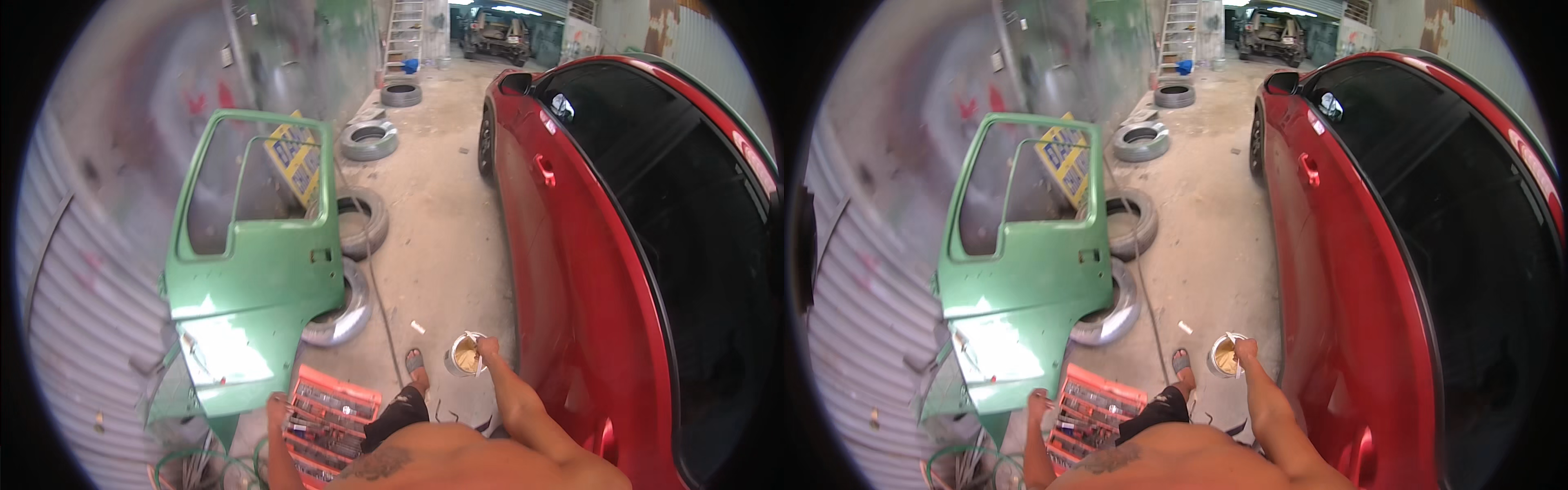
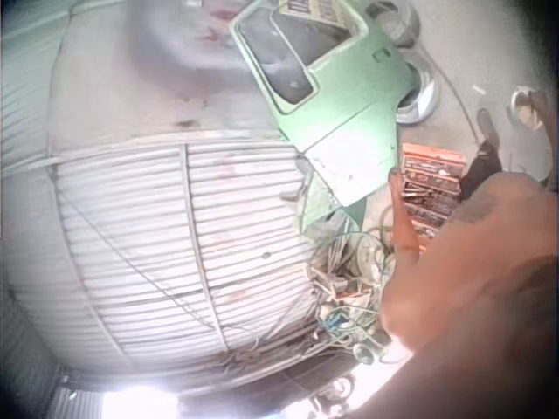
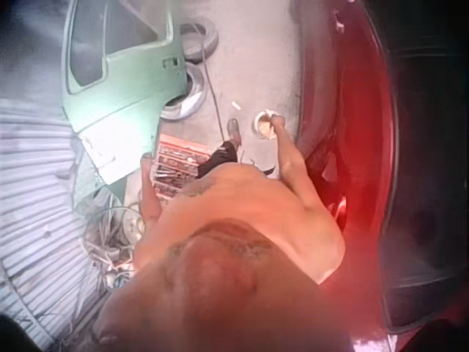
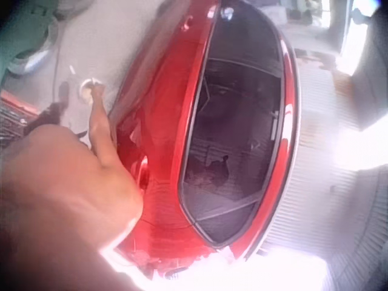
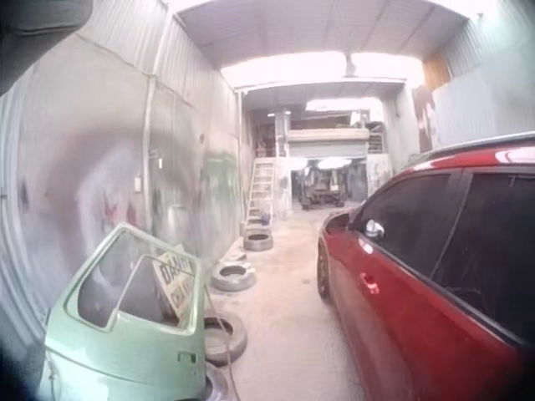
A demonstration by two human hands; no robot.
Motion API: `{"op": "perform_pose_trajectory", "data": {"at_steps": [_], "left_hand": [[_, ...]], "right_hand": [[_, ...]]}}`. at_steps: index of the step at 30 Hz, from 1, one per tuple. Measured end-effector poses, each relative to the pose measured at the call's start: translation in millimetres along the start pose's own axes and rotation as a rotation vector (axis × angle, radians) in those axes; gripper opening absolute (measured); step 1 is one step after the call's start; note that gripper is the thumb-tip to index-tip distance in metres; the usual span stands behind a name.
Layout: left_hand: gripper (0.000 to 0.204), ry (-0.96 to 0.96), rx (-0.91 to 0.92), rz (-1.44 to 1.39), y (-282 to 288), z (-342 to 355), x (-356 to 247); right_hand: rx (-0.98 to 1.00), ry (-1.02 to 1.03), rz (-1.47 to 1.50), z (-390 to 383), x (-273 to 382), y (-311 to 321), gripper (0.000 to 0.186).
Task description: The person applies filler to a car door using a spreader and then mixes more filler in a container with a metal tool.
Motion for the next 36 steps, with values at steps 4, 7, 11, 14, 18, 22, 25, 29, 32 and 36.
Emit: {"op": "perform_pose_trajectory", "data": {"at_steps": [4,7,11,14,18,22,25,29,32,36], "left_hand": [[0.034,-0.351,0.452,0.574,-223,166,-86],[0.032,0.426,0.787,0.432,-237,181,-121],[0.023,0.415,0.698,0.253,-286,318,-228],[0.021,0.238,0.49,0.214,-303,442,-256],[0.023,0.33,0.351,0.175,-341,543,-322],[0.026,-0.074,0.496,0.528,-316,621,-372],[0.028,0.627,0.614,0.416,-380,620,-504],[0.03,0.611,0.601,0.153,-433,766,-546],[0.029,0.597,0.659,0.324,-504,901,-603],[0.025,0.378,0.579,0.346,-557,1094,-708]], "right_hand": [[-0.176,0.203,0.012,174,83,72,0.022],[-0.161,-0.215,0.213,149,100,36,0.019],[-0.124,-0.285,0.132,212,172,21,0.018],[0.175,-0.464,0.06,284,186,-17,0.017],[0.245,-0.648,0.065,399,201,-27,0.011],[0.354,-0.773,0.199,509,257,-104,0.008],[0.133,-0.703,0.085,528,329,-58,0.013],[0.242,-0.338,-0.261,624,509,-131,0.025],[0.307,-0.139,-0.71,710,615,-179,0.041],[0.222,0.023,-0.784,778,735,-237,0.05]]}}
Point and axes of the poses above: each hand's wrist, its own z-axis towards the middle knuckle, its own y-axis out of the back of the hand, x = y × z, the point moved 6 cm from there along z, towards the middle knuckle, and after that the axes turned 9 degrees about z, right-handed, at the moved point
